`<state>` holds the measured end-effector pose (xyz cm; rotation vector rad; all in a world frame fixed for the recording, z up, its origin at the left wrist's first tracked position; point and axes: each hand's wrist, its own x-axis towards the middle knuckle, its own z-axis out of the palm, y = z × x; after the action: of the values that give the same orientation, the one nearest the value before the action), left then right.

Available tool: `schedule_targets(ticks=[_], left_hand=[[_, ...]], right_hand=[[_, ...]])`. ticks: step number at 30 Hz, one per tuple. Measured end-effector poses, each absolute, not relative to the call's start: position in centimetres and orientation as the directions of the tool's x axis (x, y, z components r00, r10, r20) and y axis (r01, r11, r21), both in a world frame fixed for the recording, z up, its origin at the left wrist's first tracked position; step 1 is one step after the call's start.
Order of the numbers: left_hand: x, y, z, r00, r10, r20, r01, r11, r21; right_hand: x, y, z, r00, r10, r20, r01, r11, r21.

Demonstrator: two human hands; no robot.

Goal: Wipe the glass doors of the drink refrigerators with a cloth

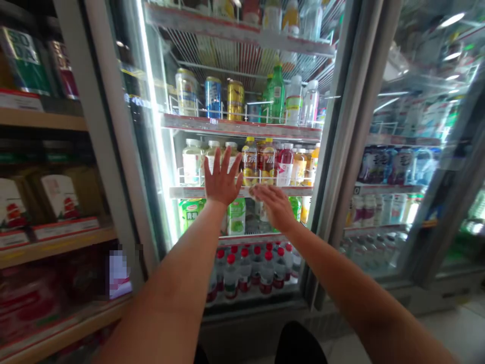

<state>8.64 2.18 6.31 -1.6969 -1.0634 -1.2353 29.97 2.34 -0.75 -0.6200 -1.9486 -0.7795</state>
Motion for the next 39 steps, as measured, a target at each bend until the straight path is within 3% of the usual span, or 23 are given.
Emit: schedule_targets(ticks=[2, 4, 6, 8, 10, 12, 15, 17, 19, 21, 23, 25, 28, 30, 32, 35, 37, 39], left_hand=[[8.6, 2.2, 6.3, 0.186, 0.172, 0.967, 0.926, -0.360, -0.114], [8.6, 2.2, 6.3, 0.186, 0.167, 0.968, 0.926, -0.360, -0.116], [8.6, 2.1, 6.3, 0.186, 0.167, 0.968, 0.926, -0.358, -0.117], [8.7, 2.0, 6.3, 0.188, 0.173, 0.967, 0.927, -0.356, -0.117], [8.7, 1.9, 6.3, 0.182, 0.179, 0.967, 0.926, -0.362, -0.108], [8.7, 1.9, 6.3, 0.173, 0.188, 0.967, 0.921, -0.380, -0.091], [8.7, 1.8, 6.3, 0.163, 0.200, 0.966, 0.913, -0.401, -0.070], [8.7, 1.8, 6.3, 0.165, 0.198, 0.966, 0.914, -0.400, -0.074], [8.7, 1.9, 6.3, 0.169, 0.186, 0.968, 0.915, -0.394, -0.083], [8.7, 1.9, 6.2, 0.173, 0.176, 0.969, 0.916, -0.390, -0.093], [8.7, 1.9, 6.2, 0.174, 0.176, 0.969, 0.919, -0.383, -0.095], [8.7, 1.9, 6.2, 0.175, 0.182, 0.968, 0.923, -0.371, -0.097], [8.7, 1.8, 6.2, 0.176, 0.188, 0.966, 0.926, -0.364, -0.098], [8.7, 1.8, 6.2, 0.176, 0.189, 0.966, 0.923, -0.372, -0.096], [8.8, 1.8, 6.2, 0.172, 0.191, 0.966, 0.919, -0.383, -0.088], [8.8, 1.8, 6.2, 0.168, 0.193, 0.967, 0.915, -0.396, -0.080], [8.8, 1.8, 6.2, 0.164, 0.186, 0.969, 0.914, -0.397, -0.079], [8.8, 1.9, 6.2, 0.163, 0.179, 0.970, 0.914, -0.397, -0.080]], right_hand=[[30.1, 2.8, 0.1, -0.202, 0.080, 0.976, 0.758, 0.644, 0.104], [29.6, 2.6, -0.4, -0.143, 0.079, 0.987, 0.771, 0.634, 0.061], [28.8, 1.8, -1.9, -0.343, 0.108, 0.933, 0.731, 0.654, 0.194], [28.3, 1.0, -3.1, -0.644, 0.105, 0.758, 0.585, 0.706, 0.399], [28.4, 0.8, -3.1, -0.785, 0.087, 0.614, 0.467, 0.733, 0.494], [28.9, 1.4, -2.0, -0.695, 0.113, 0.710, 0.556, 0.710, 0.432], [29.0, 2.4, -0.6, -0.325, 0.150, 0.934, 0.748, 0.645, 0.157], [28.4, 2.3, -1.2, -0.223, 0.151, 0.963, 0.771, 0.632, 0.080], [27.6, 1.7, -2.7, -0.395, 0.129, 0.910, 0.716, 0.664, 0.216], [27.4, 1.0, -4.0, -0.675, 0.091, 0.733, 0.557, 0.713, 0.425], [27.9, 0.7, -4.4, -0.807, 0.072, 0.586, 0.437, 0.741, 0.510], [28.8, 1.2, -3.8, -0.727, 0.107, 0.679, 0.522, 0.728, 0.445], [29.6, 2.0, -3.0, -0.382, 0.140, 0.913, 0.705, 0.683, 0.190], [29.4, 1.9, -3.7, -0.269, 0.150, 0.951, 0.736, 0.670, 0.102], [28.9, 1.4, -5.0, -0.425, 0.151, 0.893, 0.692, 0.690, 0.212], [28.7, 0.7, -6.0, -0.771, 0.081, 0.631, 0.471, 0.740, 0.480], [29.1, 0.9, -5.3, -0.763, 0.060, 0.644, 0.474, 0.730, 0.493], [29.4, 1.6, -4.1, -0.557, 0.086, 0.826, 0.623, 0.701, 0.347]])
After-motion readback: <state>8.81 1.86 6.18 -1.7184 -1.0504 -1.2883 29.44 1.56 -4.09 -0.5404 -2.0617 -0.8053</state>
